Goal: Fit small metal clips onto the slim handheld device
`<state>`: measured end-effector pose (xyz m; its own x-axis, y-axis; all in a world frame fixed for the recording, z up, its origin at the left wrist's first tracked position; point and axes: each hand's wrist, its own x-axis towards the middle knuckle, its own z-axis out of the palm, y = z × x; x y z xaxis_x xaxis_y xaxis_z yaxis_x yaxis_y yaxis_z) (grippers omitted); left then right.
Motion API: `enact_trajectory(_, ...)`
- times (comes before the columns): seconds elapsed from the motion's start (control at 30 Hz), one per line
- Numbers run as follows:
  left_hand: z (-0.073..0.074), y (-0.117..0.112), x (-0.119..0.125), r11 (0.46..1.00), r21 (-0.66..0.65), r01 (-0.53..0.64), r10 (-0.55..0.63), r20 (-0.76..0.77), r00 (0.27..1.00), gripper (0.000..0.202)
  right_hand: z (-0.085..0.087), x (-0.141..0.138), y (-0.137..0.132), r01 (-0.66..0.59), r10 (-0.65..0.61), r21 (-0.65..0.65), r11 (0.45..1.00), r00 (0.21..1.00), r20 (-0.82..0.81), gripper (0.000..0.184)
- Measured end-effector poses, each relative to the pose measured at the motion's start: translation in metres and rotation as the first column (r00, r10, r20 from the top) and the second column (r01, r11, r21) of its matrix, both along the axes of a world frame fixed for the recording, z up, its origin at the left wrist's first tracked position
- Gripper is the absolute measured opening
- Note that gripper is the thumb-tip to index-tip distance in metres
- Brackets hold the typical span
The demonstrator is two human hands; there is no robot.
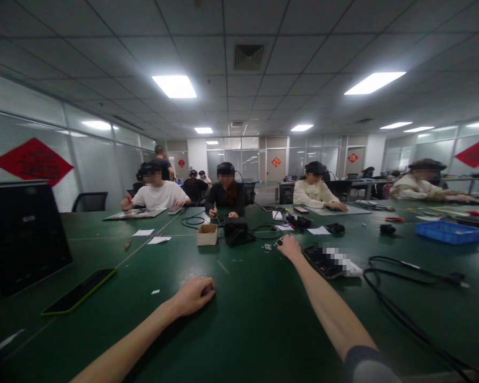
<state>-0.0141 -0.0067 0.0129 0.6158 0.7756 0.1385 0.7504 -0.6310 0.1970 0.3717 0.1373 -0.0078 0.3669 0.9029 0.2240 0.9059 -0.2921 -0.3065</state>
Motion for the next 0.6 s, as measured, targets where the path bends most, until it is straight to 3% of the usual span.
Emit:
enact_trajectory(0.33, -0.004, 0.003, -0.001, 1.0, 0.02, 0.001, -0.001, 0.006, 1.0, 0.014, -0.005, 0.006, 0.002, -0.106, 0.1, 0.056, 0.993, 0.989, 0.109, 0.039)
enact_trajectory(0.47, -0.003, 0.002, -0.001, 1.0, -0.003, 0.001, -0.001, 0.023, 1.0, 0.015, -0.003, 0.008, 0.002, -0.076, 0.076, 0.068, 0.995, 0.997, 0.012, 0.034)
enact_trajectory(0.6, 0.0, 0.0, 0.0, 1.0, -0.025, -0.003, 0.004, 0.026, 1.0, 0.016, 0.004, 0.012, 0.0, -0.135, 0.129, -0.027, 0.99, 0.975, -0.179, 0.036)
